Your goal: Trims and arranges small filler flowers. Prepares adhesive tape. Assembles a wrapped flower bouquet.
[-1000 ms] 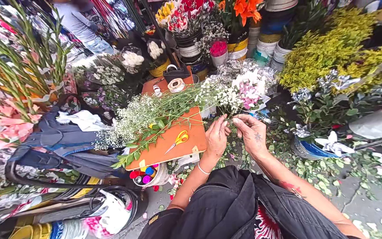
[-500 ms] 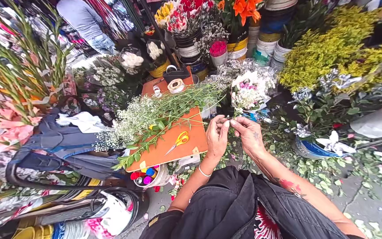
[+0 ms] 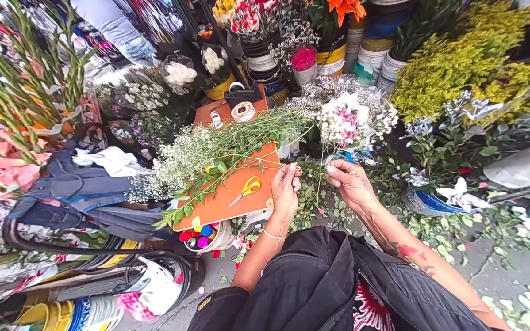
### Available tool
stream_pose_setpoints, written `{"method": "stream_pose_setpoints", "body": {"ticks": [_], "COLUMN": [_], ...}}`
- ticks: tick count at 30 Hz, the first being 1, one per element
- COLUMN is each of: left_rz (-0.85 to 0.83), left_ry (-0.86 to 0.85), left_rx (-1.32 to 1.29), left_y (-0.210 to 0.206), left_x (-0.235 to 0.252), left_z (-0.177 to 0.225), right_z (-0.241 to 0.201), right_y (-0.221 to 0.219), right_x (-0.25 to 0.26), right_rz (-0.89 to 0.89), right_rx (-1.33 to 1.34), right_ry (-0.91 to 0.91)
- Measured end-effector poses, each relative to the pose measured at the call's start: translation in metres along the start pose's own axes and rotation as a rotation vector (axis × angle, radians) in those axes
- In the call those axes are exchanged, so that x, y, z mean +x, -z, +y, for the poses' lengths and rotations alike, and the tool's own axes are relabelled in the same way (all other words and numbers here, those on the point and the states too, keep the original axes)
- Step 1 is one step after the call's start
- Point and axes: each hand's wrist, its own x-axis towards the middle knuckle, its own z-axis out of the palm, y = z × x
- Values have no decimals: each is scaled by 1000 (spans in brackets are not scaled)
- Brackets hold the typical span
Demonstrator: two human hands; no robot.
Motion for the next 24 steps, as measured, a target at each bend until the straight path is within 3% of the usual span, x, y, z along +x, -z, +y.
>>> {"method": "stream_pose_setpoints", "body": {"ticks": [4,8,11,14,16,20,24], "left_rz": [-220,-295,-180,32,175,173,238], "left_ry": [91,-42,49,186,170,127,158], "left_rx": [287,379,223,-53,-119,150,518], "left_y": [-3,-3,-3,-6,10,50,119], "left_x": [-9,-1,0,4,25,51,80], "left_z": [-2,4,6,2,4,37,51], "right_z": [3,1,8,20,18,22,19], "right_y": [-3,2,4,5,4,13,19], "right_x": [0,0,-1,-13,-26,-21,-14], "right_rz": [-149,-208,-159,-179,-206,-78,-94], "right_rx": [-101,-211,-158,-120,-190,-179,-177], "right_ry": [-14,-11,33,225,332,268,134]}}
